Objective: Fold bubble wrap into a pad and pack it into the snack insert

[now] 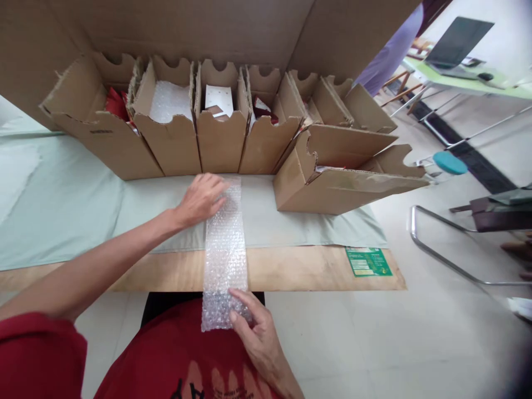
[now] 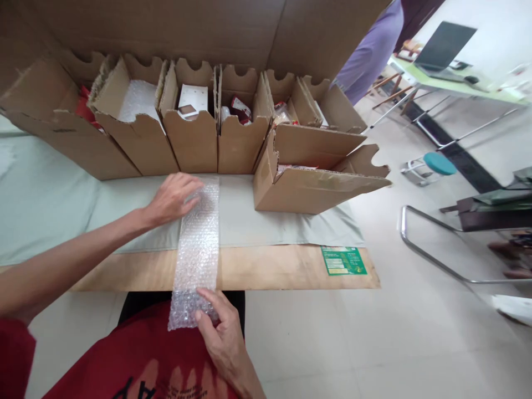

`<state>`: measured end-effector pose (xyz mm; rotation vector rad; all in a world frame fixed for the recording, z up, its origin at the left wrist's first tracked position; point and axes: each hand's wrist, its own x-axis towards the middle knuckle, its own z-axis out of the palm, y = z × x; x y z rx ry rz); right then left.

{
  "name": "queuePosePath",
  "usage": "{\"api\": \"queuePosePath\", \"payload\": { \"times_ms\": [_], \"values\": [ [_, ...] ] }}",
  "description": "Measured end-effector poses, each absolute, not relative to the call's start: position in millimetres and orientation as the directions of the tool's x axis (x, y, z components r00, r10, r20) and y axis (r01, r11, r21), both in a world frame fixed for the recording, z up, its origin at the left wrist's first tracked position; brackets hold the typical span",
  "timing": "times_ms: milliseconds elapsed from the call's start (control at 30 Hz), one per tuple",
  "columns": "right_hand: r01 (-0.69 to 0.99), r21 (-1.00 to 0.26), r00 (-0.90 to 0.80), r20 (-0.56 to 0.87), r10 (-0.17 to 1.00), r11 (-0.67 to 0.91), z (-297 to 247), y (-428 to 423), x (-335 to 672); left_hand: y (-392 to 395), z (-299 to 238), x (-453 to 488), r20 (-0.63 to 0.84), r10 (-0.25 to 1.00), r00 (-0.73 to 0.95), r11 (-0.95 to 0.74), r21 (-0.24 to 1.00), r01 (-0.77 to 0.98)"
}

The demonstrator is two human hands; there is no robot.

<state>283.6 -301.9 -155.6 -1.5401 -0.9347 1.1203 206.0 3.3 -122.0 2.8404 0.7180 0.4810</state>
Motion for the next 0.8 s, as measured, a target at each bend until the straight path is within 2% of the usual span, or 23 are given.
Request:
{"api": "queuePosePath", "payload": {
  "times_ms": [67, 133, 233, 300, 367, 433, 500, 600, 700, 800],
  "values": [
    [0.036, -0.982, 0.188, -0.176, 0.966, -0.186, -150.0, -299.2, 293.6, -35.6, -125.7, 174.2, 0.274, 0.375, 0.886, -0.849, 0.486, 0.209],
    [-0.039, -0.983, 0.101, -0.18, 0.979, -0.177, -145.9, -296.8, 304.3, -72.9, -128.8, 140.7, 0.216, 0.351, 0.911, -0.713, 0.693, 0.11],
    [-0.197, -0.95, 0.026, -0.253, 0.967, -0.243, -143.8, -290.6, 313.8, -105.7, -133.0, 105.3, 0.088, 0.406, 0.91, -0.514, 0.845, 0.147],
    [-0.308, -0.912, 0.069, -0.305, 0.95, -0.271, -143.2, -281.3, 315.6, -109.6, -136.9, 95.0, 0.046, 0.452, 0.891, -0.383, 0.912, 0.148],
    [-0.398, -0.889, 0.156, -0.309, 0.938, -0.227, -141.7, -266.3, 315.8, -106.1, -141.8, 93.5, 0.016, 0.482, 0.876, -0.247, 0.962, 0.118],
    [-0.435, -0.89, 0.235, -0.257, 0.937, -0.135, -140.2, -246.8, 315.9, -103.3, -146.7, 99.3, -0.024, 0.556, 0.831, -0.145, 0.981, 0.126],
    [-0.428, -0.901, 0.257, -0.19, 0.948, -0.065, -140.5, -226.5, 316.3, -105.4, -150.6, 110.5, -0.073, 0.694, 0.716, -0.089, 0.978, 0.186],
    [-0.397, -0.916, 0.229, -0.161, 0.96, -0.059, -145.9, -203.5, 316.4, -115.7, -154.2, 129.8, -0.07, 0.858, 0.509, -0.08, 0.961, 0.266],
    [-0.421, -0.904, 0.216, -0.171, 0.961, -0.066, -153.0, -194.6, 315.3, -123.8, -157.5, 141.8, 0.078, 0.923, 0.377, -0.226, 0.902, 0.367],
    [-0.467, -0.884, 0.233, -0.163, 0.959, -0.036, -157.0, -195.2, 313.4, -124.2, -162.9, 143.8, 0.301, 0.9, 0.316, -0.429, 0.744, 0.512]
  ]
}}
